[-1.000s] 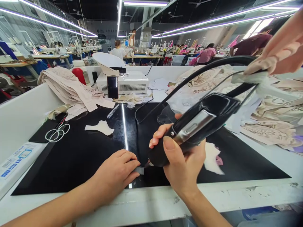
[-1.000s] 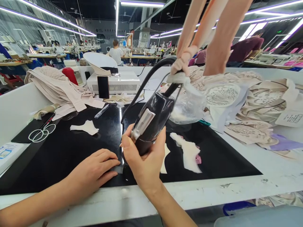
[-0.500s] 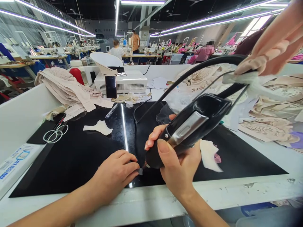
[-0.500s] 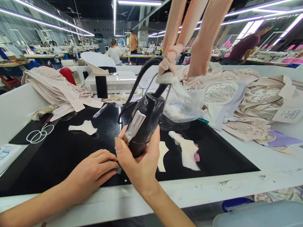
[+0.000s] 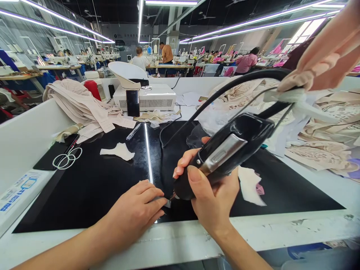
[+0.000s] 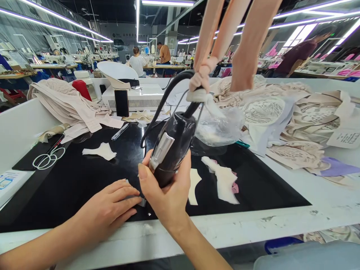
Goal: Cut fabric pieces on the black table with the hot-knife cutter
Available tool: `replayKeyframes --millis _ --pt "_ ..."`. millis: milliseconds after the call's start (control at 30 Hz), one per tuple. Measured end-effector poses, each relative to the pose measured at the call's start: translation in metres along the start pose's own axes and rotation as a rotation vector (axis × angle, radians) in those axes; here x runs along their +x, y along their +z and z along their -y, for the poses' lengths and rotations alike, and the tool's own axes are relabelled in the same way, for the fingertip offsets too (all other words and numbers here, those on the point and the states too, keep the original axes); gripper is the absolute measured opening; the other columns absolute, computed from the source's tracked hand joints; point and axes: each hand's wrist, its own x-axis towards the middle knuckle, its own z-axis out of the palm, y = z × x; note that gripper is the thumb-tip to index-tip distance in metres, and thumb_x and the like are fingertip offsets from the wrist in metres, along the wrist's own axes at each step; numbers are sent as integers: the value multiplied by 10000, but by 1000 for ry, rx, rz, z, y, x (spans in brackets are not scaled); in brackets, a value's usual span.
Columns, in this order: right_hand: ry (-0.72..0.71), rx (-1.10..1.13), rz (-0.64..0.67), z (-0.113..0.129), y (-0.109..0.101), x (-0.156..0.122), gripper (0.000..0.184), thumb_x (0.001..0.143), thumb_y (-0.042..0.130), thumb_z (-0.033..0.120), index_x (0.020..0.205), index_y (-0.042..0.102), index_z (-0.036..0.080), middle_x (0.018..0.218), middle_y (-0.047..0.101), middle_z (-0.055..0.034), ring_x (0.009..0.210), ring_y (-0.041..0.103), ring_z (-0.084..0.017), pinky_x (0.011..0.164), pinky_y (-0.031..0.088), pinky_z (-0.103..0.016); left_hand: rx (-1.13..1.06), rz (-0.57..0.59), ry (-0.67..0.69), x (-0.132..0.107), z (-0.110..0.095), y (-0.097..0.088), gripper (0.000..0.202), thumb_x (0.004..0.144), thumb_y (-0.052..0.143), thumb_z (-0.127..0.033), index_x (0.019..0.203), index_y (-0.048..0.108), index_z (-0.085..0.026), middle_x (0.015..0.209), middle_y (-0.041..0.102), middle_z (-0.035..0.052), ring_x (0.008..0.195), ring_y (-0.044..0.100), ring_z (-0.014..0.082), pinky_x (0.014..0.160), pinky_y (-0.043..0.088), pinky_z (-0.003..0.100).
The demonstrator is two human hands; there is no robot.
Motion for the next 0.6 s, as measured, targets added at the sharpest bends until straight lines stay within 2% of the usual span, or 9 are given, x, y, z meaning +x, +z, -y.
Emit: replayKeyframes --millis 167,367,600 --pt "-17 3 -5 1 2 1 478 904 959 523 1151 603 320 857 733 67 626 689 -127 578 636 -234 8 58 -7 -5 -1 0 198 1173 593 -220 1216 783 -183 1179 817 84 1082 775 213 1024 666 362" --pt "-32 -3 -13 1 4 0 459 910 953 529 1101 599 309 849 713 64 591 643 -122 533 603 -237 -7 68 -25 -7 -1 -1 211 1168 590 -210 1265 778 -210 1197 812 75 1082 768 238 1078 655 450" --pt "-26 11 -14 3 1 1 455 904 959 498 1143 622 309 841 735 64 621 689 -126 561 633 -231 -26 57 -25 -3 -5 -4 212 1173 582 -211 1251 780 -208 1182 809 67 1083 753 232 1053 661 420"
